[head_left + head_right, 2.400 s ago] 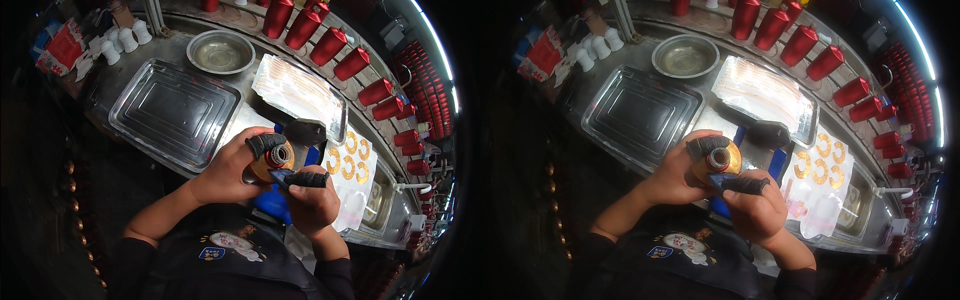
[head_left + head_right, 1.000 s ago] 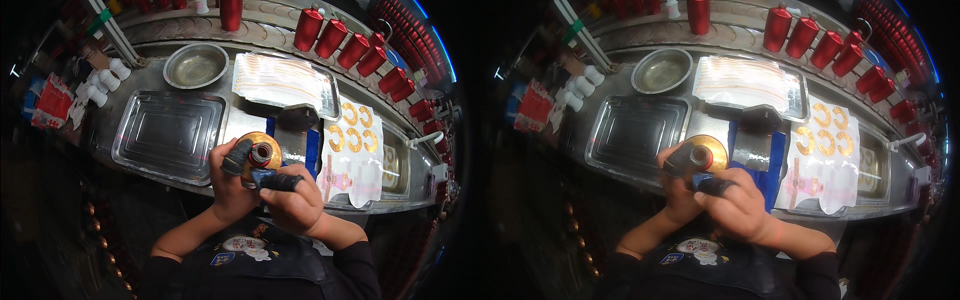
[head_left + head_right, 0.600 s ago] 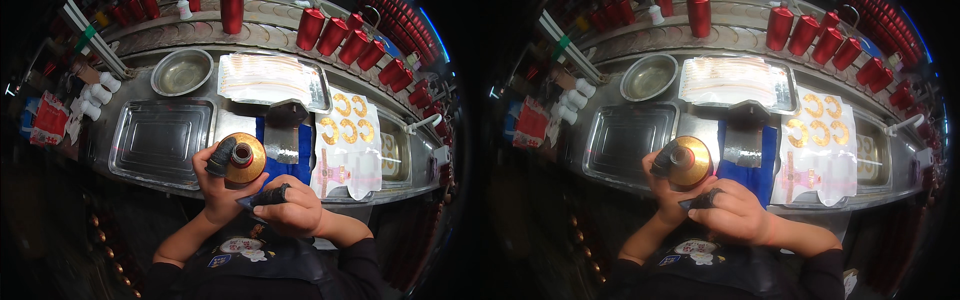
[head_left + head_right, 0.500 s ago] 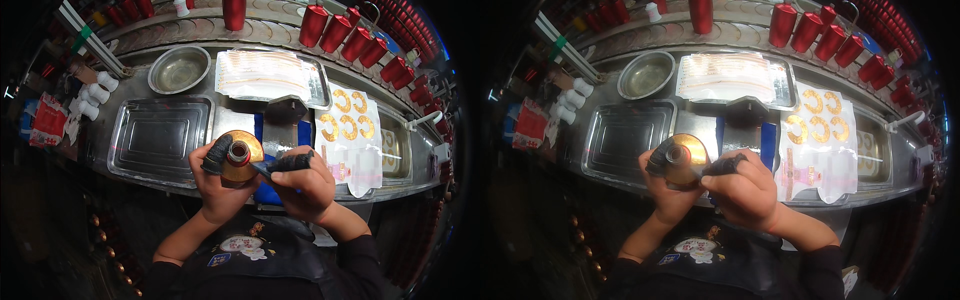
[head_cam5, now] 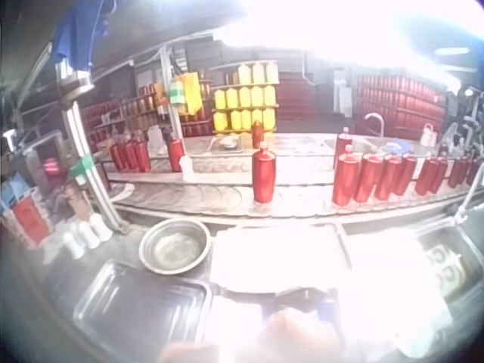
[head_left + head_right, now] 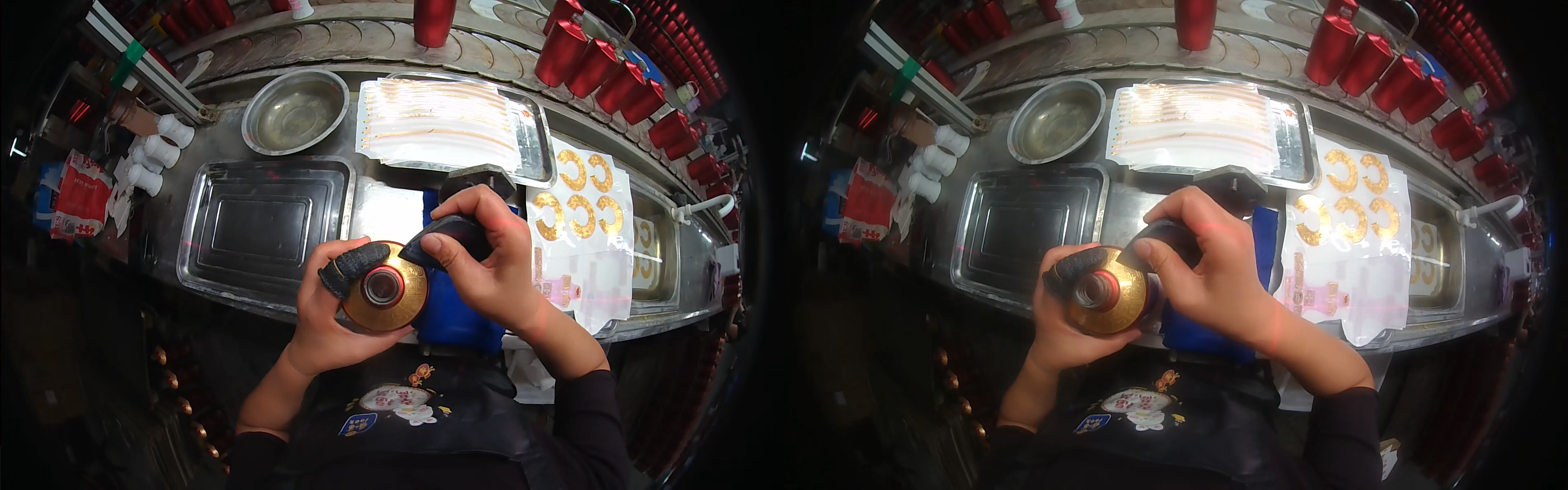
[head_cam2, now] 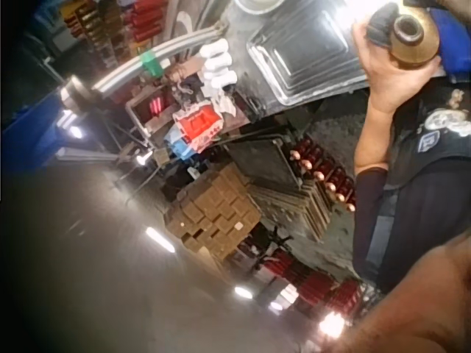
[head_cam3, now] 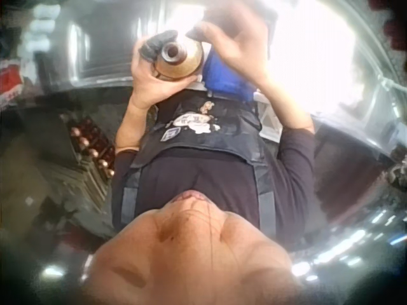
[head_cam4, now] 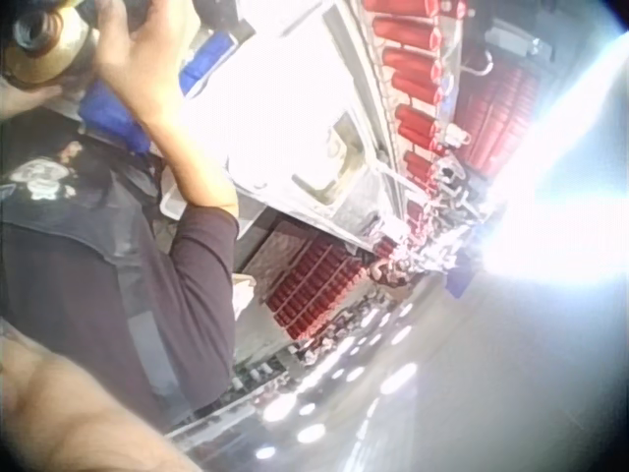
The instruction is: The person applies gold circular stickers to red cylindrical bottles at a workstation. They peel each sticker from a sheet, place it on the bottle, and smooth it down. The person also wipes the bottle neck area with a cloth and handles multiple bottles in sequence.
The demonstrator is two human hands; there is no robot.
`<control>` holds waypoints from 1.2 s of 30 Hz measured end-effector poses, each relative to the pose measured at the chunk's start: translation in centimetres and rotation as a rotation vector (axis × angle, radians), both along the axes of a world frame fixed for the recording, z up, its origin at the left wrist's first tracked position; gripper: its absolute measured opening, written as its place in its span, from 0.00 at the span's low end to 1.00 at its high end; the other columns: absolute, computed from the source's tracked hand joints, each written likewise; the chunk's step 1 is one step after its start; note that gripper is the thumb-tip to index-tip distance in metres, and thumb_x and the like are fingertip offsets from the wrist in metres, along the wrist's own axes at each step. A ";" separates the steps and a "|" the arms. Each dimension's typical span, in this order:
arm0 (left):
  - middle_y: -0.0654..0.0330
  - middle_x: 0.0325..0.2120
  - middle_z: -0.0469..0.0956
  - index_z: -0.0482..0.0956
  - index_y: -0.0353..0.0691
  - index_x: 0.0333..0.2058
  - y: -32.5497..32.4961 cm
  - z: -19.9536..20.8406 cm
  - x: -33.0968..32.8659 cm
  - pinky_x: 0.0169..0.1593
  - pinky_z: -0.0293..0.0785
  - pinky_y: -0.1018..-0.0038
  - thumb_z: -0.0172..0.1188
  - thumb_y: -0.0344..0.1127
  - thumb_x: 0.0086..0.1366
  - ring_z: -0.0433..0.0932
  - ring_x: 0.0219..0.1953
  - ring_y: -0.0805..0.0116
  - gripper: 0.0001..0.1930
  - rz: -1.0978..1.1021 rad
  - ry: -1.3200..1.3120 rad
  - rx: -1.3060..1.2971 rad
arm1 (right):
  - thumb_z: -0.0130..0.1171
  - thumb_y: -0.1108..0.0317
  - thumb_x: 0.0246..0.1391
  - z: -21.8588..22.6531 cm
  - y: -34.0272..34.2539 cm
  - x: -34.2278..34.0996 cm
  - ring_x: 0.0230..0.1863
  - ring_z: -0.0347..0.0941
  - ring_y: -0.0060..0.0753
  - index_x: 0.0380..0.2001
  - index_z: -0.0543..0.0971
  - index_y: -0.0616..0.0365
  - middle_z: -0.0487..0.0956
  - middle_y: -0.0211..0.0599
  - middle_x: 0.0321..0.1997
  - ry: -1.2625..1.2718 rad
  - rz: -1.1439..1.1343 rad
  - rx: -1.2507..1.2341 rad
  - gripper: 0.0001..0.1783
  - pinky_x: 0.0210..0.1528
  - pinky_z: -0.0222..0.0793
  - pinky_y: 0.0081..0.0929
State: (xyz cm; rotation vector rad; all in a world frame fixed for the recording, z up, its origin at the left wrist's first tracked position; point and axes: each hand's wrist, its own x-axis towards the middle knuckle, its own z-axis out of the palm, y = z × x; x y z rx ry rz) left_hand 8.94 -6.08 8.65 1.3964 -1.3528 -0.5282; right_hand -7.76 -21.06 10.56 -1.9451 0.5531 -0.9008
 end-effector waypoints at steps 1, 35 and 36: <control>0.53 0.53 0.71 0.75 0.39 0.54 -0.2 0.1 0.5 0.56 0.74 0.66 0.83 0.32 0.37 0.76 0.54 0.57 0.41 -0.049 0.018 0.008 | 0.71 0.70 0.52 0.2 -0.2 0.3 0.35 0.73 0.21 0.39 0.77 0.64 0.77 0.34 0.34 0.005 0.003 0.005 0.15 0.39 0.70 0.20; 0.48 0.61 0.67 0.52 0.38 0.67 -0.5 -1.9 0.5 0.65 0.65 0.60 0.84 0.38 0.40 0.70 0.62 0.50 0.59 -0.073 0.156 -0.011 | 0.71 0.75 0.49 4.3 -2.8 2.9 0.38 0.74 0.20 0.38 0.78 0.62 0.79 0.30 0.35 0.223 0.131 0.174 0.14 0.43 0.71 0.19; 0.49 0.60 0.67 0.52 0.38 0.67 -0.6 -2.2 0.8 0.65 0.66 0.60 0.84 0.38 0.40 0.70 0.62 0.51 0.59 -0.107 0.143 -0.020 | 0.71 0.75 0.49 4.4 -3.4 3.5 0.39 0.74 0.19 0.38 0.78 0.62 0.79 0.30 0.35 0.251 0.170 0.193 0.13 0.43 0.71 0.19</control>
